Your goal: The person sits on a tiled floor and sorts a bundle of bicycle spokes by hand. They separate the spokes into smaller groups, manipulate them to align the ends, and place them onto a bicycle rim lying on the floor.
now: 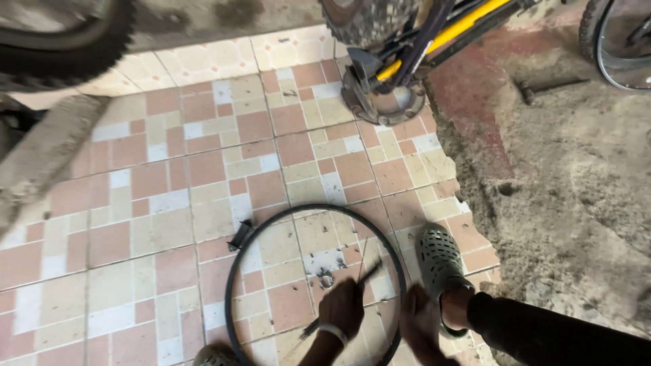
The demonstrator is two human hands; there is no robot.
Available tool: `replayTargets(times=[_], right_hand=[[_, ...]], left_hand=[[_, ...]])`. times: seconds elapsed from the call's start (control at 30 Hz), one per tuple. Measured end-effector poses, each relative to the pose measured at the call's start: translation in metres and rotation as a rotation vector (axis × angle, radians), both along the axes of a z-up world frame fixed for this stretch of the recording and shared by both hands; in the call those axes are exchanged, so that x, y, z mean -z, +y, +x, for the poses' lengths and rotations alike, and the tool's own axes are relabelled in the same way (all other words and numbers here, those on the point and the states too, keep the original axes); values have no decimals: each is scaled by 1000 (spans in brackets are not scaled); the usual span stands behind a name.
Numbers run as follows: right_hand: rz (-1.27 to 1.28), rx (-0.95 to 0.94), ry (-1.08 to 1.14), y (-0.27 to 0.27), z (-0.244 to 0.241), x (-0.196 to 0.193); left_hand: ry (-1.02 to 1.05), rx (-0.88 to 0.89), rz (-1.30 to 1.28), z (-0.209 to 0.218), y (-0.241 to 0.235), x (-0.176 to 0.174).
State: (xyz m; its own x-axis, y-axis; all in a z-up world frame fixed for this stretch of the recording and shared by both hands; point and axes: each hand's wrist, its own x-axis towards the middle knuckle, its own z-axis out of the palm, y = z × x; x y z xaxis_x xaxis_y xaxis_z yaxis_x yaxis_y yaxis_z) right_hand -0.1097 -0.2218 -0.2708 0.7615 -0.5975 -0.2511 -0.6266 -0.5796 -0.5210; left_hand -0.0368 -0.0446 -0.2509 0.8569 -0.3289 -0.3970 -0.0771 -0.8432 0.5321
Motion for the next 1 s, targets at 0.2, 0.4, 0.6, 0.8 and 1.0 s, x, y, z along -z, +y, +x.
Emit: replayTargets(times=[0.2,0.4,0.6,0.8,1.0], right_hand=[[476,-371,-491,47,154,-196],[713,-753,-300,63,179,-345],[879,-482,-491,69,156,-374],[947,-232,-576,57,167,-370],[852,-306,-448,70,170,-363]], left_hand=[[193,-642,-789,83,13,-192],[280,-573,-1123,79,35,-313],[201,-550,-1191,51,54,-312],[447,-551,-1150,41,53,-314],[542,-581,-1156,46,60,-285]])
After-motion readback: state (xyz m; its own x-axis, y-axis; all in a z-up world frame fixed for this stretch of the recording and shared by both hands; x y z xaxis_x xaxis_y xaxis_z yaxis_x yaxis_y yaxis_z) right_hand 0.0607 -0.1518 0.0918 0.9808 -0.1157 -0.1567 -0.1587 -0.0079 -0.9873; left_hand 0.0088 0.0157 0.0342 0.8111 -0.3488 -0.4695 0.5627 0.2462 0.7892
